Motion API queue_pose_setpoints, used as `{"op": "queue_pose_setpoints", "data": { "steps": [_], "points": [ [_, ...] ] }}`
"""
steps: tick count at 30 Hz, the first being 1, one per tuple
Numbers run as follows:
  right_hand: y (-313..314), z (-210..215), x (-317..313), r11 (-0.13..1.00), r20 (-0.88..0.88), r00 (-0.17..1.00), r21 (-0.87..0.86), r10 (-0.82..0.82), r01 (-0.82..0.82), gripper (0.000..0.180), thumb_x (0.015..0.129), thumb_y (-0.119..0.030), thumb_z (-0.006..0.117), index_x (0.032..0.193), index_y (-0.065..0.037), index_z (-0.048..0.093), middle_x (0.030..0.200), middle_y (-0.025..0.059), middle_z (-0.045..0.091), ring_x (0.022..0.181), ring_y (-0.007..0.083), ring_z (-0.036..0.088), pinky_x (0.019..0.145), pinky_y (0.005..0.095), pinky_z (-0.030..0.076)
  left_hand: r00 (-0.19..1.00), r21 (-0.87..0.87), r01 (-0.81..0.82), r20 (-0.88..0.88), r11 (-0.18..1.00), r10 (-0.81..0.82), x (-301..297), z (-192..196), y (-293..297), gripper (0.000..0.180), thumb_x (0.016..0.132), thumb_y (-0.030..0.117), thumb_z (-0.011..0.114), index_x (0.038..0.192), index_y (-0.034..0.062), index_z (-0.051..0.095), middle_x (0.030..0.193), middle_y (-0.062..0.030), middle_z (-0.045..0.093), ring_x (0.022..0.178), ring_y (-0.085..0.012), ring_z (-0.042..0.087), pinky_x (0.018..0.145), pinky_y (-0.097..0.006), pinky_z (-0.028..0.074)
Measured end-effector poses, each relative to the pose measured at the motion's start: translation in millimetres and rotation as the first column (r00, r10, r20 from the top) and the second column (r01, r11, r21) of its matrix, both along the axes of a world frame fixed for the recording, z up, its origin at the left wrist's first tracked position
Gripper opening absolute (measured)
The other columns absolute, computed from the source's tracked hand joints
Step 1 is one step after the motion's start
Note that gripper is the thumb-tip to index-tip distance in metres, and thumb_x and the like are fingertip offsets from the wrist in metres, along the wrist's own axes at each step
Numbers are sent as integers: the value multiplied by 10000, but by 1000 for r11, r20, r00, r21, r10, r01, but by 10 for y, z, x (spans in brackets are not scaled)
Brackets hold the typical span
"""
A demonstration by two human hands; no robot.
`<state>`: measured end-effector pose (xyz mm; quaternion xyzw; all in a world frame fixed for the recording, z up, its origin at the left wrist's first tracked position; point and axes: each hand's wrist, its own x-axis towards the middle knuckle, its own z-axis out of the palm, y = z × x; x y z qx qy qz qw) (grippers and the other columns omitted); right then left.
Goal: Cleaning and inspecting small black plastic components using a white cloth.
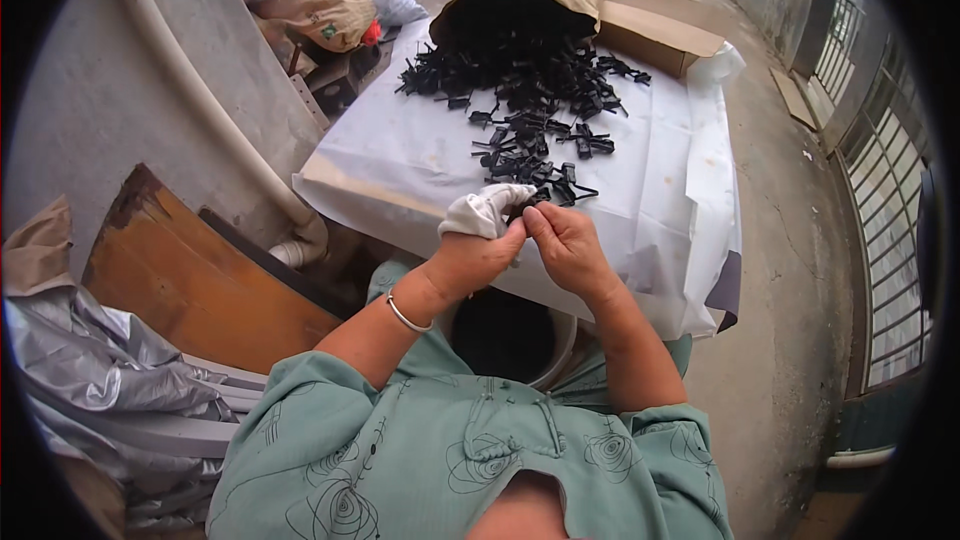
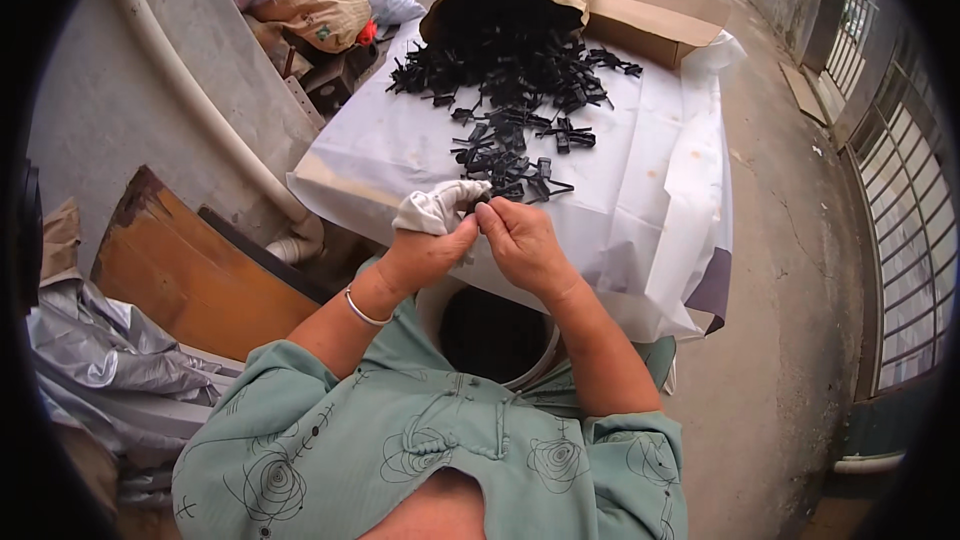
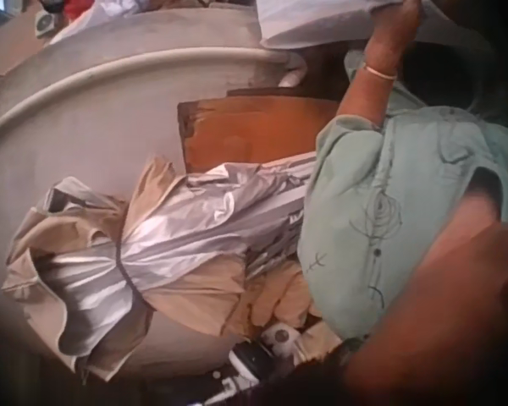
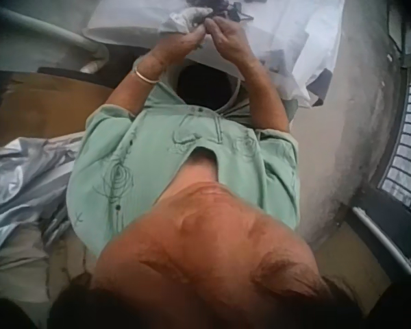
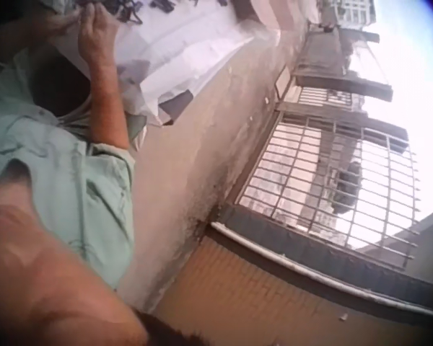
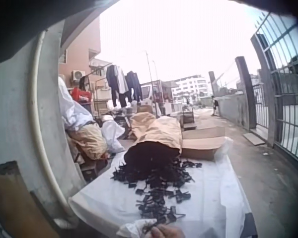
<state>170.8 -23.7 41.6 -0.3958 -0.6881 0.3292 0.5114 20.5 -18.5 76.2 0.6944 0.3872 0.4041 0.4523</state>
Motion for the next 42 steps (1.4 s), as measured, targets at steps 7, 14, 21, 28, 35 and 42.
{"op": "queue_pose_setpoints", "data": {
  "steps": [7, 14, 21, 28, 35, 42],
  "points": [
    [93, -285, -346, 996, -266, 960, -39, -83, 75, 264, 925, -184, 481, 730, -18, 546, 594, -54, 444, 531, 49, 379, 470, 221, 333, 958, 596, -40, -204, 802, 200, -107, -218, 119, 244, 790, 9, 543, 1028, -41, 569, 913, -137, 615, 809, -220, 600, 749, -288, 479],
    [147, -184, -399, 853, -453, 891, -461, 12, -246, 286, 926, -199, 474, 746, -2, 576, 646, -48, 506, 603, 39, 427, 533, 205, 362, 994, 194, -104, 50, 976, 96, -283, -434, 191, 259, 827, 34, 543, 1075, -36, 519, 940, -81, 587, 831, -150, 569, 768, -283, 468],
    [181, -134, -191, 980, 189, 981, -201, 48, -10, 152, 807, -116, 619, 896, 4, 592, 625, 5, 529, 552, 77, 453, 498, 230, 374, 944, -132, 13, 329, 991, 31, -386, -404, 239, 307, 863, 54, 509, 1155, 7, 423, 876, -35, 538, 736, -92, 506, 670, -226, 447],
    [222, -131, -126, 961, 180, 982, 278, -48, -4, 98, 748, -24, 660, 834, -17, 613, 618, 46, 530, 516, 105, 453, 474, 243, 374, 984, -297, 155, 134, 942, -119, -403, -348, 211, 364, 873, 60, 372, 1236, 35, 368, 783, -16, 493, 511, -47, 387, 460, -180, 334],
    [156, -159, -264, 995, -106, 990, -45, -92, 87, 88, 818, -84, 618, 835, -23, 558, 644, 82, 512, 514, 131, 410, 489, 243, 373, 959, -215, 255, 184, 943, -217, -373, -314, 194, 325, 837, 48, 400, 1160, 12, 404, 795, -22, 484, 637, -37, 408, 553, -172, 357],
    [130, -201, -222, 986, 100, 994, -165, 51, -34, 187, 877, -151, 526, 772, 4, 527, 600, 131, 476, 513, 193, 420, 494, 321, 377, 997, 107, 82, 3, 991, -83, -281, -484, 204, 279, 801, 44, 439, 1077, 6, 459, 850, -73, 521, 769, -147, 477, 714, -269, 415]
  ]
}}
